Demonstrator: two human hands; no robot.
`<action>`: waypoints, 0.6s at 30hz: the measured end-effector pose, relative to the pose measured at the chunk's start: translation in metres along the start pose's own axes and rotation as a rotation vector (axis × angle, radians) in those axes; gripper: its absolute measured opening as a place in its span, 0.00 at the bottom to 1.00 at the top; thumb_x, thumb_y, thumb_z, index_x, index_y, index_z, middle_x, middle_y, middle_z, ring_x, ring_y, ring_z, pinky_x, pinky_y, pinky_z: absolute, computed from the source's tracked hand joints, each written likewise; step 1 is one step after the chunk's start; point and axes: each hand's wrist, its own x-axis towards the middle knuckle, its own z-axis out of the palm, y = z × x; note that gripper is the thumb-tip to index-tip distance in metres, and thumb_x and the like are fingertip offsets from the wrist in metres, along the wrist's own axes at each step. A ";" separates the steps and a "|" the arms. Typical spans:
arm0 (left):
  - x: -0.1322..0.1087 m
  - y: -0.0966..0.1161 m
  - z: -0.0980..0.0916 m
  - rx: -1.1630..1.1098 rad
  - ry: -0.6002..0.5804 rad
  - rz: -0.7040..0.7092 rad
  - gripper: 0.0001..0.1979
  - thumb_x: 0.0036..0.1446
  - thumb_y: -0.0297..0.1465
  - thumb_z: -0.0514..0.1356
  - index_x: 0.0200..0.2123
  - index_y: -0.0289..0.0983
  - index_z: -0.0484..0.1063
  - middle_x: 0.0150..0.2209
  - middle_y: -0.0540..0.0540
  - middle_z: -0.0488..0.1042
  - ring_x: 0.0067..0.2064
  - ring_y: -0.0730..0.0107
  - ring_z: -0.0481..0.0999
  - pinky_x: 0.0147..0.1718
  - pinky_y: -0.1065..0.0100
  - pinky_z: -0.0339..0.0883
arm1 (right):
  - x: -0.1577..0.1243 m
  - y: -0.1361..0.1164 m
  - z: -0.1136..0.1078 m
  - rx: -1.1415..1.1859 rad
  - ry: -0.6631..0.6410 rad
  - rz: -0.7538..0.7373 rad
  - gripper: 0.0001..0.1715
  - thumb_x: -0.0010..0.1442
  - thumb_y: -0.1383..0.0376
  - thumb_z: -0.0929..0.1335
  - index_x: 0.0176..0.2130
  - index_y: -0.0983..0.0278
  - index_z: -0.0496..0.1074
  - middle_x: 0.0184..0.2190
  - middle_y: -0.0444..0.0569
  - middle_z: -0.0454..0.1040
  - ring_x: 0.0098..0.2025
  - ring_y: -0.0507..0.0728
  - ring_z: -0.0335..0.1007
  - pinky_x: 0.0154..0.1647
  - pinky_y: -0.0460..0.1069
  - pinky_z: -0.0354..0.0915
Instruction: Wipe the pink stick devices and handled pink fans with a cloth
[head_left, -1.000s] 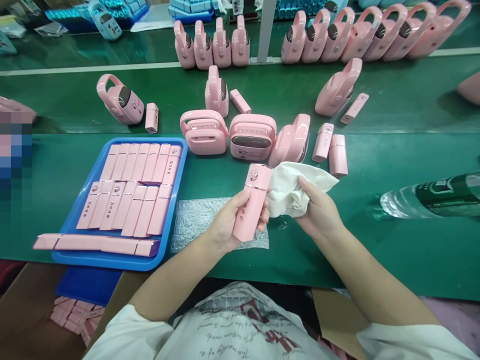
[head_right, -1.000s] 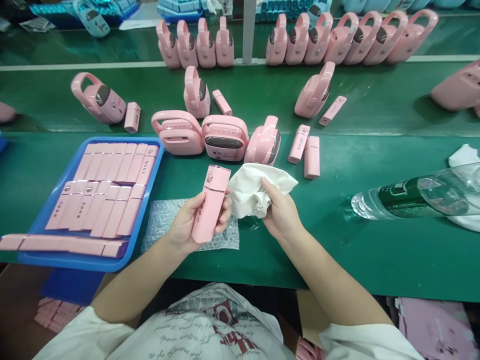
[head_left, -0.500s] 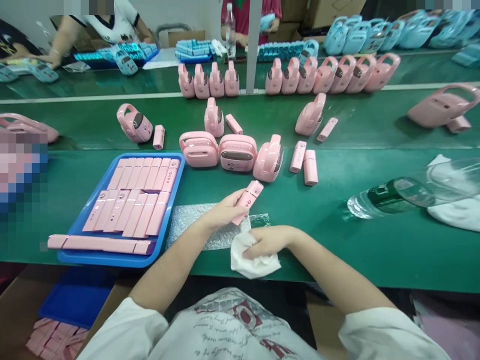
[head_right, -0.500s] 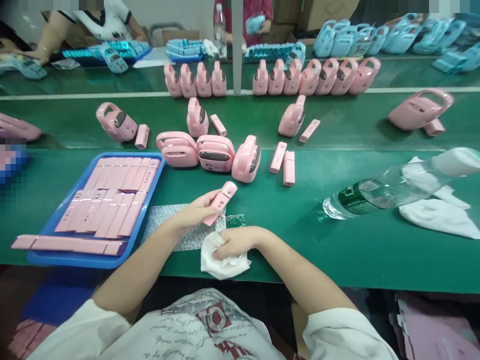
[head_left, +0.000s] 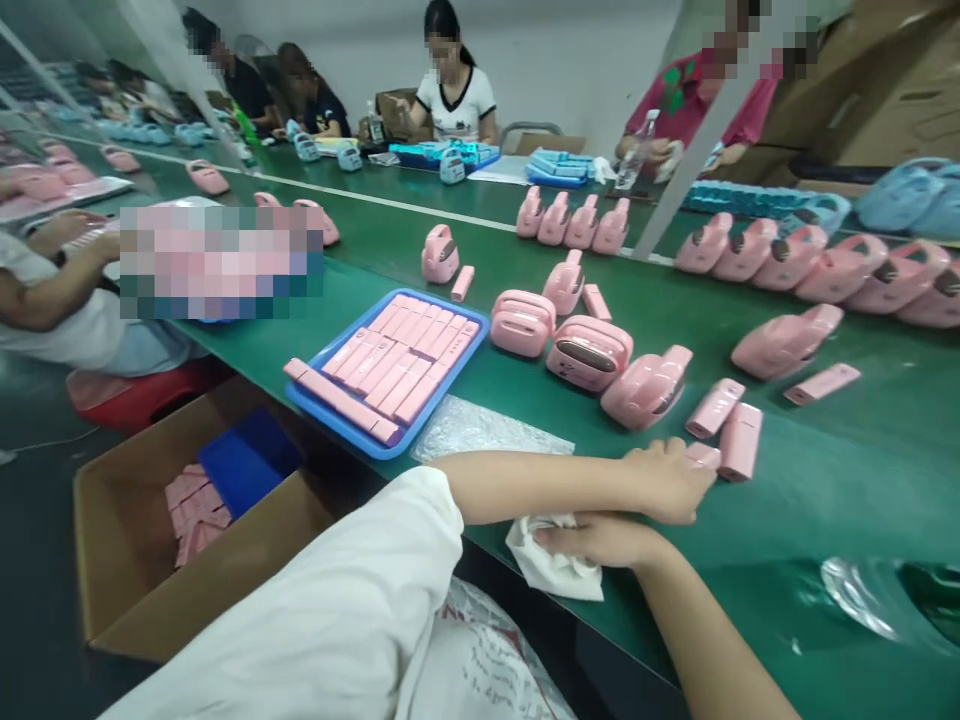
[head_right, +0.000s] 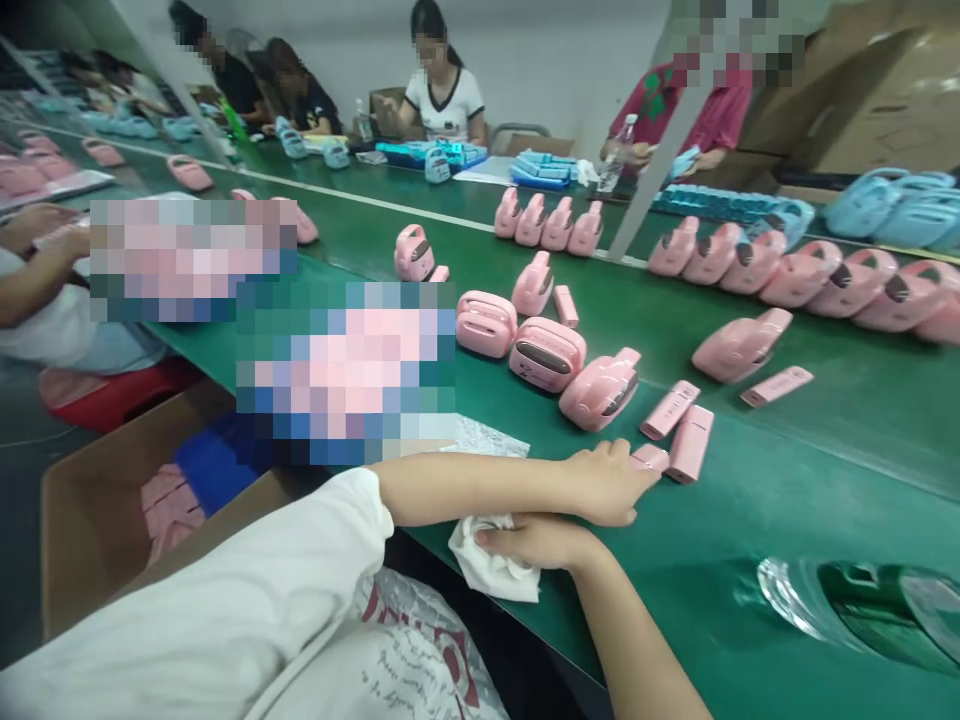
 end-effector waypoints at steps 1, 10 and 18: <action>-0.013 -0.003 -0.005 0.013 0.007 0.031 0.24 0.61 0.34 0.55 0.59 0.34 0.63 0.55 0.32 0.61 0.57 0.46 0.66 0.46 0.57 0.67 | 0.000 -0.001 0.001 0.015 -0.011 0.048 0.48 0.48 0.37 0.69 0.58 0.62 0.69 0.60 0.52 0.68 0.66 0.70 0.55 0.69 0.59 0.51; -0.239 -0.154 -0.051 -0.141 0.976 -0.907 0.21 0.58 0.36 0.59 0.54 0.37 0.69 0.56 0.38 0.68 0.59 0.56 0.67 0.61 0.58 0.58 | 0.005 -0.004 0.010 0.389 -0.250 0.183 0.41 0.42 0.31 0.69 0.32 0.64 0.63 0.26 0.42 0.64 0.28 0.49 0.56 0.30 0.45 0.59; -0.329 -0.263 -0.027 -0.457 1.331 -1.309 0.26 0.46 0.45 0.68 0.40 0.31 0.68 0.50 0.24 0.70 0.63 0.23 0.56 0.53 0.36 0.55 | 0.006 -0.008 0.011 0.399 -0.227 0.196 0.42 0.39 0.30 0.69 0.28 0.63 0.58 0.23 0.39 0.57 0.26 0.47 0.50 0.25 0.44 0.51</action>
